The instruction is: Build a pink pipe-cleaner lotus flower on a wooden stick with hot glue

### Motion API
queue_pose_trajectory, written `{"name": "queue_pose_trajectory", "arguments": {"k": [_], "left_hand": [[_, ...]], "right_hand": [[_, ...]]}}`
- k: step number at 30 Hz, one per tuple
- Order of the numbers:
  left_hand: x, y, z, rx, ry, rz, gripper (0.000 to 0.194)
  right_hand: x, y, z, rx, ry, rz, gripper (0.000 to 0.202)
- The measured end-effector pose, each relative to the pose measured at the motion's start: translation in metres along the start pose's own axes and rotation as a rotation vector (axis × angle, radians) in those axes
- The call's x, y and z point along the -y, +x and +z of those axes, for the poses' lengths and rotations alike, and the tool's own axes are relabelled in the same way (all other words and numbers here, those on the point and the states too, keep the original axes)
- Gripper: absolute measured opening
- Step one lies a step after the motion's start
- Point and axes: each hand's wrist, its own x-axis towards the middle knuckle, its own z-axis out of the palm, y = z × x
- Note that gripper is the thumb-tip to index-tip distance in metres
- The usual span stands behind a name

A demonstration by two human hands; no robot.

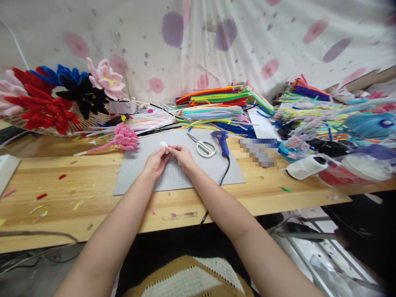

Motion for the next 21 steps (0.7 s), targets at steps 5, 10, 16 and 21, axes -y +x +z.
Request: {"name": "queue_pose_trajectory", "arguments": {"k": [5,10,16,21], "left_hand": [[0.002,0.001,-0.001,0.031,0.027,-0.004,0.019],[0.000,-0.002,0.001,0.042,0.056,0.002,0.017],[-0.003,-0.006,0.004,0.013,0.112,0.020,0.010],[-0.003,-0.010,0.005,-0.003,0.245,0.036,0.005]], "right_hand": [[0.000,0.000,0.001,-0.011,-0.003,0.022,0.007],[0.002,-0.001,0.001,0.004,-0.022,0.024,0.009],[0.002,0.001,-0.006,0.070,-0.041,0.054,0.013],[0.002,0.007,-0.020,0.069,0.000,0.025,0.022]]}}
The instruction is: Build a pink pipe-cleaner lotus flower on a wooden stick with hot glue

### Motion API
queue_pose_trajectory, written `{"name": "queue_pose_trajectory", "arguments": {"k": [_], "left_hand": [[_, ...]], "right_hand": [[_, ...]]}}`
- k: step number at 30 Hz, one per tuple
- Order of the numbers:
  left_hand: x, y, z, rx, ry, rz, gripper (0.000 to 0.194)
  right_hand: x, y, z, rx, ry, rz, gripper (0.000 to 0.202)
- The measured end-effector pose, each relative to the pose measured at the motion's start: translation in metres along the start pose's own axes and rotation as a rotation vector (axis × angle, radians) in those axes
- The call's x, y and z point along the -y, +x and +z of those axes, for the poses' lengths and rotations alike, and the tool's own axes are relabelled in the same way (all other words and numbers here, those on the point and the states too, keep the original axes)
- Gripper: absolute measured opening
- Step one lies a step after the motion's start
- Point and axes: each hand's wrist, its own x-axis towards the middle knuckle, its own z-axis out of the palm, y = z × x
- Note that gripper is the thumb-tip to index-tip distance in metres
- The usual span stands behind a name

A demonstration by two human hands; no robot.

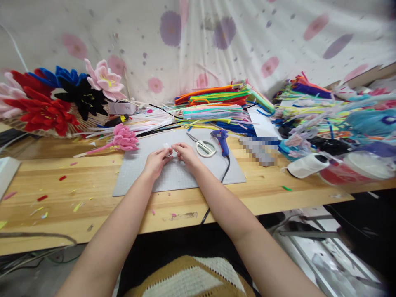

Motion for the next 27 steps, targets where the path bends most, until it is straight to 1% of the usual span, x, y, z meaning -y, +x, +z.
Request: {"name": "queue_pose_trajectory", "arguments": {"k": [4,7,12,19,27], "left_hand": [[0.0006,-0.0027,0.0003,0.055,0.111,0.003,0.007],[-0.0005,-0.0035,-0.0003,0.084,0.126,-0.010,0.008],[-0.0028,-0.0039,-0.0017,0.117,0.123,-0.036,0.005],[-0.0028,-0.0045,-0.0009,0.107,0.114,-0.050,0.004],[-0.0022,-0.0046,-0.0016,0.128,0.151,-0.034,0.006]], "right_hand": [[0.0005,-0.0013,-0.0041,0.091,-0.040,-0.032,0.026],[-0.0001,-0.0017,-0.0036,0.072,-0.050,-0.031,0.027],[-0.0011,-0.0004,-0.0031,0.036,-0.004,-0.019,0.028],[-0.0005,-0.0013,-0.0033,0.038,0.015,-0.002,0.029],[-0.0032,0.0002,-0.0035,0.063,0.033,-0.027,0.027]]}}
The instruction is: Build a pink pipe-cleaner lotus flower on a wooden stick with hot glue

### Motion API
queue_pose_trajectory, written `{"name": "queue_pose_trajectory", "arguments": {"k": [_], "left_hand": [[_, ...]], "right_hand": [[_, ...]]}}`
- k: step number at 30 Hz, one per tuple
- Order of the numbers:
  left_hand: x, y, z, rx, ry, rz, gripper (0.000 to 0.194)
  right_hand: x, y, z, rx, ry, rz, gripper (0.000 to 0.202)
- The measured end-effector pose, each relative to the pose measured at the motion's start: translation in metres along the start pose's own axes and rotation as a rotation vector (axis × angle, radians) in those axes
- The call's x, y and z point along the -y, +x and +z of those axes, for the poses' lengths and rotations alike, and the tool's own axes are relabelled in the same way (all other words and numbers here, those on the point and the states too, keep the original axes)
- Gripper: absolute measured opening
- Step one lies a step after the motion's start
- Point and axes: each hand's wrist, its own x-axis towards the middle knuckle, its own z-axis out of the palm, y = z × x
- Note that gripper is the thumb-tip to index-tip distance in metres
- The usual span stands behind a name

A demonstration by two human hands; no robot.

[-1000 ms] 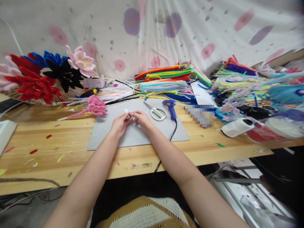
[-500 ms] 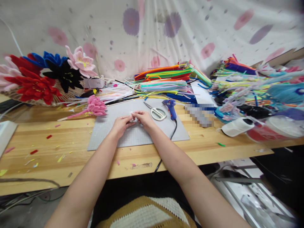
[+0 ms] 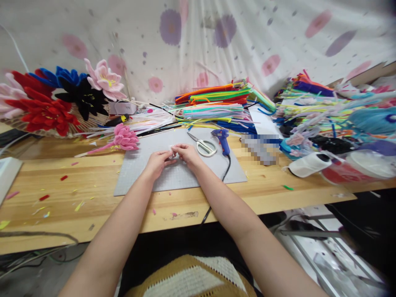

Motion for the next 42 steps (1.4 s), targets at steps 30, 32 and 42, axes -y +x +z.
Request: {"name": "queue_pose_trajectory", "arguments": {"k": [30,32,42], "left_hand": [[-0.009,-0.001,-0.005,0.116,-0.027,-0.142,0.017],[-0.009,-0.001,-0.004,0.074,-0.021,-0.129,0.021],[0.005,0.000,0.004,0.003,0.140,0.092,0.036]], "right_hand": [[0.006,-0.001,-0.009,0.057,-0.026,-0.010,0.028],[0.007,-0.001,-0.009,-0.004,-0.076,-0.048,0.028],[-0.001,0.002,-0.003,-0.090,-0.150,-0.237,0.028]]}}
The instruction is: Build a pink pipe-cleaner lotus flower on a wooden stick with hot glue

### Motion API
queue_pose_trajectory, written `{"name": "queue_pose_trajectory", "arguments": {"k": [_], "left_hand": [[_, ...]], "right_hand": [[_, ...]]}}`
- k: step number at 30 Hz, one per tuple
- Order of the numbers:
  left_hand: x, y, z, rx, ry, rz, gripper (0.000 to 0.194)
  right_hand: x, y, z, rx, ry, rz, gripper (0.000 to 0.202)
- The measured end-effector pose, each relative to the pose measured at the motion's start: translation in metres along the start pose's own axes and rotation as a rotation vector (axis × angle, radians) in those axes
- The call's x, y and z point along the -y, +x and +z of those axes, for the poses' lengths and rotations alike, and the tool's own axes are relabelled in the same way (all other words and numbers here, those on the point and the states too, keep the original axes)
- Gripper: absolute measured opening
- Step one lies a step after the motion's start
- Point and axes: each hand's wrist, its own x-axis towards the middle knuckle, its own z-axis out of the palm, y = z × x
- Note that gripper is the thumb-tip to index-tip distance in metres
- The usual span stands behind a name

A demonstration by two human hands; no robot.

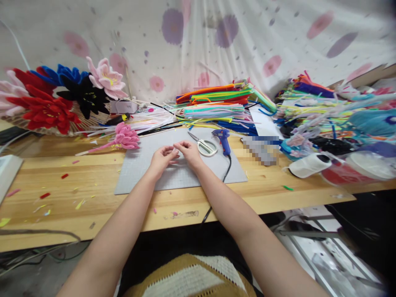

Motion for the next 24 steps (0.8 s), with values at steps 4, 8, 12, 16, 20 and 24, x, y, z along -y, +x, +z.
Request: {"name": "queue_pose_trajectory", "arguments": {"k": [4,8,12,16,20,24], "left_hand": [[0.008,0.004,0.000,-0.125,0.206,0.196,0.036],[0.011,0.005,-0.003,-0.186,0.482,0.390,0.032],[0.010,0.003,-0.003,-0.225,0.626,0.438,0.037],[0.011,0.003,-0.001,-0.244,0.601,0.419,0.034],[0.015,0.006,-0.001,-0.224,0.526,0.414,0.028],[0.018,0.007,-0.001,-0.189,0.477,0.419,0.025]], "right_hand": [[-0.001,0.000,0.001,-0.011,0.016,0.002,0.028],[0.003,-0.002,0.002,-0.036,0.029,0.032,0.026],[0.006,-0.004,0.005,-0.063,0.079,0.083,0.026],[0.006,-0.005,0.008,-0.068,0.136,0.122,0.026],[0.005,-0.006,0.009,-0.071,0.156,0.143,0.027],[0.005,-0.006,0.010,-0.084,0.180,0.135,0.027]]}}
